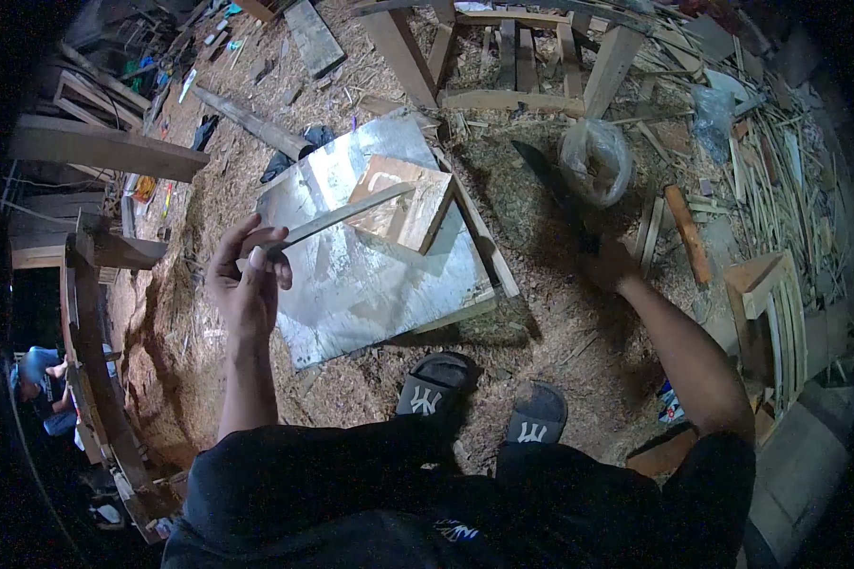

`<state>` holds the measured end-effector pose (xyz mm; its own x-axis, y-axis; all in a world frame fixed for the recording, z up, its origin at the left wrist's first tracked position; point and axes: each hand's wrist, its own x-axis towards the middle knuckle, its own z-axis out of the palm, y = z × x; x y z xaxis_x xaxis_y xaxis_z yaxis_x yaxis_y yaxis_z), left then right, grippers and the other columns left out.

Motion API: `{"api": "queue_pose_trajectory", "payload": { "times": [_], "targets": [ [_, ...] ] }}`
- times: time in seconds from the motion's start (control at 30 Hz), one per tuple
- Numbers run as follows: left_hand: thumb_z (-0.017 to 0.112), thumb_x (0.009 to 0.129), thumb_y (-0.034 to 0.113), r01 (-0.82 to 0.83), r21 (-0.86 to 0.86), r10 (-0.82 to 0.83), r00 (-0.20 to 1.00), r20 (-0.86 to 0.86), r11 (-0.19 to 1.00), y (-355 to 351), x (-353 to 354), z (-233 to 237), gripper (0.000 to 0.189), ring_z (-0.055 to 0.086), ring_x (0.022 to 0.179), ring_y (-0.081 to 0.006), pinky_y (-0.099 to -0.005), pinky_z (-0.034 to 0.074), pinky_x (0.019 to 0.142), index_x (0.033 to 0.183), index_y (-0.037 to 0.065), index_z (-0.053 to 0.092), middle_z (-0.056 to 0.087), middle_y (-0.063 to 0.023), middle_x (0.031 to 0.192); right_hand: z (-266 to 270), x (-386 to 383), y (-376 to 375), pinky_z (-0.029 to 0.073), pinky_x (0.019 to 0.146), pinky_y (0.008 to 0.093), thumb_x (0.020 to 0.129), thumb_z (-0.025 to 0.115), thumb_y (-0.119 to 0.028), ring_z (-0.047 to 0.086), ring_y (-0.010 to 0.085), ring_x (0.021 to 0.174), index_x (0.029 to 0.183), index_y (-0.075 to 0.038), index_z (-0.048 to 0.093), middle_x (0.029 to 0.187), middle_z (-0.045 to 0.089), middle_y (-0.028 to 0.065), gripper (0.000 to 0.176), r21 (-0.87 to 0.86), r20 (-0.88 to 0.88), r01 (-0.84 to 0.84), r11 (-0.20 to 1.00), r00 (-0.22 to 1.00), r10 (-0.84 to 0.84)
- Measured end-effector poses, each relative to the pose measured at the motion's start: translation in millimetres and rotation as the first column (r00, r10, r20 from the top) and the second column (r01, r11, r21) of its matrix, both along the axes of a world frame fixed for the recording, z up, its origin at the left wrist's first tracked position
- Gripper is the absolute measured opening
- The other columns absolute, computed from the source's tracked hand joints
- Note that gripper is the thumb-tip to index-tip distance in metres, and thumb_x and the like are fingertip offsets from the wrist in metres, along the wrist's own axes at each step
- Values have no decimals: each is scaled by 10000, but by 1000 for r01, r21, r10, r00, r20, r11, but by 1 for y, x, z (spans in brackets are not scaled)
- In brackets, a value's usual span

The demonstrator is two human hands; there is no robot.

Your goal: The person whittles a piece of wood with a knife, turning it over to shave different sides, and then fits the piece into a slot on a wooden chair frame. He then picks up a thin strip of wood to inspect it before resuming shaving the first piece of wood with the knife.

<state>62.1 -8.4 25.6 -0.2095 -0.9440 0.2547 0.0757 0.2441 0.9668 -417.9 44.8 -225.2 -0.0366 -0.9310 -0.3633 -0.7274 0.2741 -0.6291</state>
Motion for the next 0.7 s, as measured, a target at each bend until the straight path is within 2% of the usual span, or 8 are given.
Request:
{"api": "queue_pose_trajectory", "payload": {
  "times": [0.1, 0.17, 0.23, 0.37, 0.43, 0.5, 0.53, 0.7],
  "targets": [
    [613, 1019, 310, -27, -239, 45, 996, 74, 971, -3, -12, -20, 412, 664, 945, -238, -370, 522, 876, 1263, -22, 596, 704, -194, 1099, 10, 22, 5, 487, 988, 494, 902, 680, -413, 622, 411, 1164, 1317, -18, 570, 1221, 659, 260, 583, 131, -37, 56, 990, 998, -51],
    [599, 1003, 430, 11, -285, -23, 999, -39, 958, -2, -29, -25, 525, 650, 1082, -278, -411, 511, 933, 1245, -36, 609, 665, -195, 1158, 19, 29, 0, 489, 977, 482, 883, 687, -473, 632, 396, 1154, 1280, -5, 599, 1221, 665, 250, 620, 77, 170, 151, 986, 972, -162],
    [514, 1033, 488, 50, -415, 12, 989, 146, 908, -7, -34, -25, 528, 568, 1185, -295, -431, 458, 980, 1184, -3, 634, 635, -231, 1184, 13, 28, 1, 491, 969, 479, 884, 686, -493, 639, 385, 1143, 1266, -6, 611, 1219, 669, 243, 624, 59, 161, 157, 986, 973, -165],
    [431, 1058, 500, -35, -430, 51, 998, 27, 902, -15, -65, -19, 601, 615, 1031, -310, -430, 486, 898, 805, -15, 609, 684, -214, 998, -25, 25, 3, 503, 911, 454, 925, 640, -532, 668, 360, 1032, 1177, -4, 661, 1097, 708, 202, 585, -79, 131, 231, 970, 967, -219],
    [415, 1067, 487, -42, -417, 27, 999, -42, 908, -16, -72, -15, 632, 639, 944, -313, -432, 496, 859, 697, -2, 567, 689, -211, 900, 14, 39, 6, 500, 873, 439, 938, 614, -553, 665, 332, 968, 1121, -6, 668, 1020, 707, 173, 580, -48, 236, 290, 956, 933, -271],
    [381, 1082, 459, 198, -287, -266, 938, -224, 937, -19, -75, -15, 673, 624, 672, -296, -434, 501, 720, 553, 47, 440, 613, -165, 635, 52, 47, 4, 498, 836, 425, 952, 588, -575, 661, 303, 905, 1065, -8, 675, 943, 706, 144, 585, -14, 334, 344, 939, 887, -320],
    [405, 1086, 414, 163, -301, -243, 938, -249, 940, -16, -79, -15, 668, 456, 449, -231, -404, 414, 559, 518, 63, 390, 478, -89, 490, 62, 48, 3, 490, 792, 385, 974, 587, -533, 615, 221, 845, 1072, -16, 653, 884, 656, 88, 530, 40, 332, 282, 959, 901, -279],
    [483, 1057, 338, 228, -334, -319, 915, -248, 915, -11, -87, -15, 614, 263, 445, -173, -356, 249, 509, 536, 46, 338, 352, -45, 484, 133, 81, 6, 447, 669, 313, 1019, 538, -504, 522, 113, 691, 953, -45, 615, 735, 558, -2, 470, 134, 338, 194, 972, 913, -229]
  ]
}}
